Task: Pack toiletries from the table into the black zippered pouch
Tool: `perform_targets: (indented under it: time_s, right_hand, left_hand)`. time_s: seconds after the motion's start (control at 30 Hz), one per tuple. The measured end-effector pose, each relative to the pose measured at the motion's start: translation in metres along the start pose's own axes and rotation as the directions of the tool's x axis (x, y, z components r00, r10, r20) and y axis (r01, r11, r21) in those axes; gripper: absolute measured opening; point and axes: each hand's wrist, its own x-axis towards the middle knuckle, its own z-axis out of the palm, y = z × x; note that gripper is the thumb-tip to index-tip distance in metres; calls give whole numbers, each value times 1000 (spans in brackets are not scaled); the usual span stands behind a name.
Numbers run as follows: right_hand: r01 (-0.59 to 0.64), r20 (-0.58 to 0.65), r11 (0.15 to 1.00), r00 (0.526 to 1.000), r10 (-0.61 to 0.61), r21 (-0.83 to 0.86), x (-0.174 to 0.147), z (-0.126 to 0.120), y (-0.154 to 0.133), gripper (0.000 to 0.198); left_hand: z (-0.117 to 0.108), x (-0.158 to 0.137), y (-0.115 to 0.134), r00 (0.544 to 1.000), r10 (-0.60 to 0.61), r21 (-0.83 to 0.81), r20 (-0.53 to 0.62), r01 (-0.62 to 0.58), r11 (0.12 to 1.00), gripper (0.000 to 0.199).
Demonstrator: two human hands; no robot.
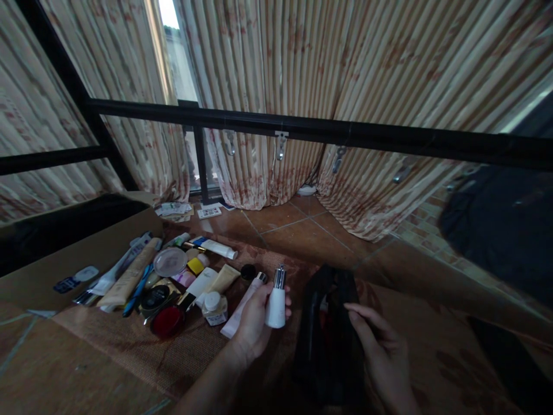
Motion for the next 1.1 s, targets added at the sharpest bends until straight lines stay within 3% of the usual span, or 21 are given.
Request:
perform_targets:
  time_s: [0.27, 0.47, 0.83, 1.1]
  right_hand:
    - [12, -8, 1000, 1000, -12, -3, 0, 1, -3, 32]
    - [6, 4, 1000, 1000, -6, -3, 0, 0, -5, 31]
    - [-34, 8, 999, 999, 34, 35, 0, 0, -1, 32]
    - [-5, 3, 1000, 1000, 5, 5, 0, 2, -6, 30]
  left_hand:
    - [1, -1, 5, 997, -67, -157, -41, 60, 986, 16]
    - [2, -2, 6, 992, -126, -266, -4, 120, 956, 15]
    - [-1, 0, 3, 986, -154, -189, 60, 163, 968, 35]
    - [-1, 1, 2, 990, -105, -176, 97, 120, 977, 32]
